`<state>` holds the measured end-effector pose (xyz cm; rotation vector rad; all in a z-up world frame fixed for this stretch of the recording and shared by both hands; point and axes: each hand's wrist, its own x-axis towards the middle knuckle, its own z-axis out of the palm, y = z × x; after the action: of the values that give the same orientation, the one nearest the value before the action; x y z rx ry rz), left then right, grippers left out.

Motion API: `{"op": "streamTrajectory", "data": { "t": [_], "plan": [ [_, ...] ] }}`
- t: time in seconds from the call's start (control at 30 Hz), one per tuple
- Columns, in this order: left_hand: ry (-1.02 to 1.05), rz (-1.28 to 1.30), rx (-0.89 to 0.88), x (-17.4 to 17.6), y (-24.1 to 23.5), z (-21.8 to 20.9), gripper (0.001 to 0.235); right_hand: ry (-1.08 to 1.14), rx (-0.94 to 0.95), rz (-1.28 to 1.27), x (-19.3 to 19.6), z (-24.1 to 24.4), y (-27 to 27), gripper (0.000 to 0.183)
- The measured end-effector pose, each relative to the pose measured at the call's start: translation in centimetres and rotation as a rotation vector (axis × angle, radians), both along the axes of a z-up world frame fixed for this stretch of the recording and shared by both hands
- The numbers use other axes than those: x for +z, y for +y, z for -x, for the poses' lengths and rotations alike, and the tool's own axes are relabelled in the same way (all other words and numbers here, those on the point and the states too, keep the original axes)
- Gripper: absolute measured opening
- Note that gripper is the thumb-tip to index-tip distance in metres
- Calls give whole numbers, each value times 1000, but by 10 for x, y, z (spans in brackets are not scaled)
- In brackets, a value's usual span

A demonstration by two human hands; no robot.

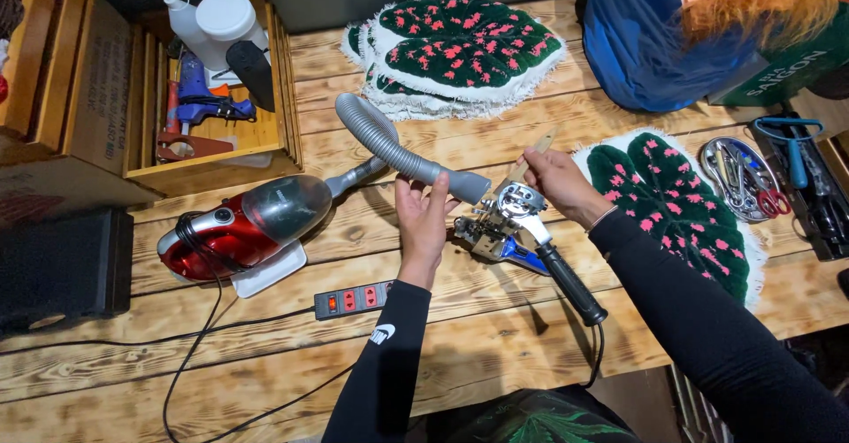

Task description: Repairing and cleaning a small handheld vacuum cleaner and a rug-tufting gun at a workbench.

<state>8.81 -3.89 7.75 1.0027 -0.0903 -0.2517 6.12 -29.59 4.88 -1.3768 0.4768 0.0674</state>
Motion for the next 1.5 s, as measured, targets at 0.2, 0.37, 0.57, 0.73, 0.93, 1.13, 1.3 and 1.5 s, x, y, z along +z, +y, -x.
{"op": "streamTrajectory", "data": {
  "t": [0.2,0.37,0.57,0.73,0.93,1.13,1.3,1.5],
  "plan": [
    [-3,-84,16,39,-9,-4,49,-43,-62,-149,10,4,-5,29],
    [-69,-115,21,22,-25,-21,48,-88,0,49,15,7,-12,30],
    [-75,-198,-54,34,-41,-24,48,-169,1,-191,9,15,-20,30],
    [-125,-380,-85,27,-43,-27,40,-191,145,-181,-6,22,-30,30],
    [-175,-401,-159,52,-38,-21,33,-119,166,-606,3,30,-35,26],
    [-68,-493,-185,58,-38,-12,28,-155,245,-865,-26,20,-45,29],
    [-164,-500,-120,50,-35,-15,26,-130,318,-776,-18,11,-34,30],
    [-78,-472,-38,55,-26,-8,33,-34,323,-523,-14,1,-25,33]
  ]
}}
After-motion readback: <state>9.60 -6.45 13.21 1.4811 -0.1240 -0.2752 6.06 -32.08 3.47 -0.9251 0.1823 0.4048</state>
